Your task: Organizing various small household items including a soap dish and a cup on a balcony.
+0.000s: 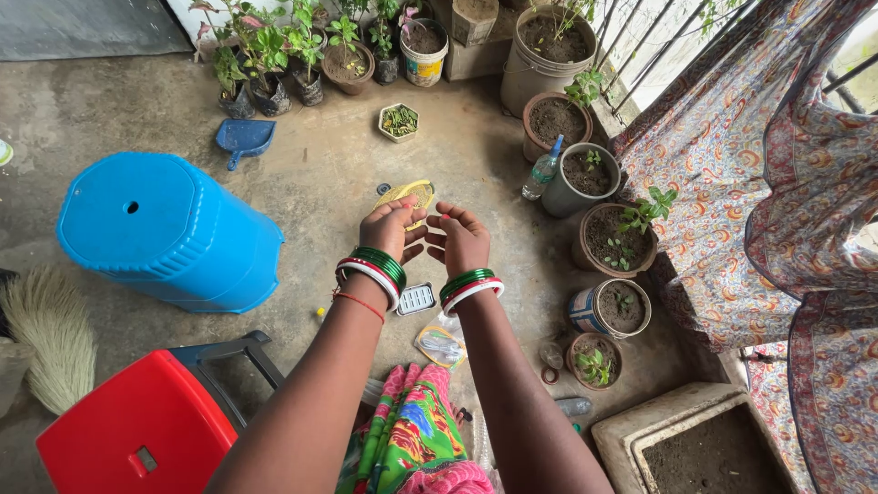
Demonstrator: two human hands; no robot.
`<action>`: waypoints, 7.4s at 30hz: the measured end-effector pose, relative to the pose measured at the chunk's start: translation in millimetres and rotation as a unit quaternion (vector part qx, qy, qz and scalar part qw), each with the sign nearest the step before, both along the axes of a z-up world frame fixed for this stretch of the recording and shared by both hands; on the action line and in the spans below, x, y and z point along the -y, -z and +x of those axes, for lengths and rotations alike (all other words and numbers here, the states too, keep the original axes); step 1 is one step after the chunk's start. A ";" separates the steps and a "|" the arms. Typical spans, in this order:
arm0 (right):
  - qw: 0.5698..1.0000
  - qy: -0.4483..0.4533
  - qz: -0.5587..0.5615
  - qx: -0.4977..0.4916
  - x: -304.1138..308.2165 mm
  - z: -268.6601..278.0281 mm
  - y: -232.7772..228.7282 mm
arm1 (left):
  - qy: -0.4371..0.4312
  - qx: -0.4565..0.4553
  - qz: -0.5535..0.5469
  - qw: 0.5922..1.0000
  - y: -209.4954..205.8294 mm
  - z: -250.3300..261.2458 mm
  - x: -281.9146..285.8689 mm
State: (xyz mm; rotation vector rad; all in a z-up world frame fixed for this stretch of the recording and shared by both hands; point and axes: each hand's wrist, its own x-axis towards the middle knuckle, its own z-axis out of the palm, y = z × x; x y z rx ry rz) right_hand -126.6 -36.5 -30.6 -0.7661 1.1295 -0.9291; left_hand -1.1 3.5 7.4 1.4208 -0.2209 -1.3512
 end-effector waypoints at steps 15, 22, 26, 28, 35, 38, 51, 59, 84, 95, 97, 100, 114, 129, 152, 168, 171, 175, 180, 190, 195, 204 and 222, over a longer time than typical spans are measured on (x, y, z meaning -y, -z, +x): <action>0.994 0.044 -0.052 -0.083 -22.9 -7.6 19.4 | -0.142 0.121 -0.144 0.972 120.2 7.7 21.9; 0.996 0.033 -0.027 -0.074 -21.1 -19.0 48.6 | -0.129 0.091 -0.158 0.975 142.3 -0.1 14.1; 0.996 0.038 -0.006 -0.080 -20.1 -23.4 65.8 | -0.127 0.092 -0.139 0.978 152.5 -2.8 7.5; 0.996 0.037 -0.005 -0.079 -19.7 -25.1 74.6 | -0.119 0.107 -0.117 0.980 150.0 -4.6 4.5; 0.996 0.041 0.019 -0.078 -17.1 -31.0 115.4 | -0.112 0.108 -0.090 0.984 194.2 -5.7 2.3; 0.996 0.050 0.023 -0.068 -15.5 -34.1 142.2 | -0.112 0.098 -0.071 0.986 212.8 -6.3 3.1; 0.997 0.058 0.052 -0.026 -22.6 -43.8 257.1 | -0.113 0.014 -0.039 0.993 364.7 -22.6 -23.2; 0.996 0.046 0.060 -0.047 -32.6 -41.0 312.4 | -0.084 0.031 0.085 0.992 381.6 -18.5 -30.9; 0.993 0.042 0.078 -0.080 -30.0 -36.2 501.3 | -0.051 0.055 -0.053 0.996 591.8 -13.2 -37.2; 0.992 0.008 0.057 -0.111 -23.9 -39.2 577.7 | -0.052 0.019 -0.036 0.998 682.2 -8.5 -36.5; 0.991 0.001 0.049 -0.121 -21.5 -38.2 593.6 | -0.048 0.021 -0.036 0.998 705.2 -8.3 -35.5; 0.990 -0.012 0.046 -0.131 -19.5 -33.9 616.7 | -0.040 0.057 -0.008 0.998 727.7 -7.5 -34.6; 0.988 -0.048 0.059 -0.132 -16.8 -28.3 714.3 | 0.037 0.096 0.042 0.994 793.0 -2.5 -24.4; 0.975 -0.030 0.039 -0.218 10.0 -19.7 785.9 | 0.121 0.315 0.146 0.930 838.0 8.0 -6.4; 0.873 -0.196 -0.128 -0.429 26.3 -4.2 857.4 | 0.223 0.335 0.156 0.902 874.8 6.8 5.3; 0.914 -0.165 -0.074 -0.364 32.7 -13.3 849.9 | 0.112 0.291 0.283 0.907 874.8 4.4 1.6; 0.827 -0.139 -0.216 -0.500 32.4 -24.8 850.1 | 0.134 0.306 0.289 0.897 892.7 7.8 -2.3; 0.725 -0.120 -0.367 -0.570 33.1 -35.1 844.5 | 0.144 0.297 0.276 0.903 885.7 9.7 -3.0; 0.823 -0.187 -0.172 -0.508 51.0 -47.1 887.2 | 0.167 0.252 0.273 0.913 882.5 9.3 -3.1; 0.856 -0.197 -0.144 -0.457 26.3 -21.6 866.0 | 0.151 0.265 0.309 0.901 880.8 7.2 -7.3; 0.836 -0.180 -0.177 -0.487 24.7 -20.9 865.7 | 0.130 0.290 0.312 0.895 883.9 0.9 -12.1; 0.838 -0.176 -0.201 -0.476 22.3 -12.9 840.5 | 0.085 0.346 0.285 0.890 884.8 3.3 -21.9; 0.844 -0.041 -0.174 -0.505 -18.6 -2.7 777.0 | 0.010 0.319 0.249 0.914 803.9 0.9 -59.9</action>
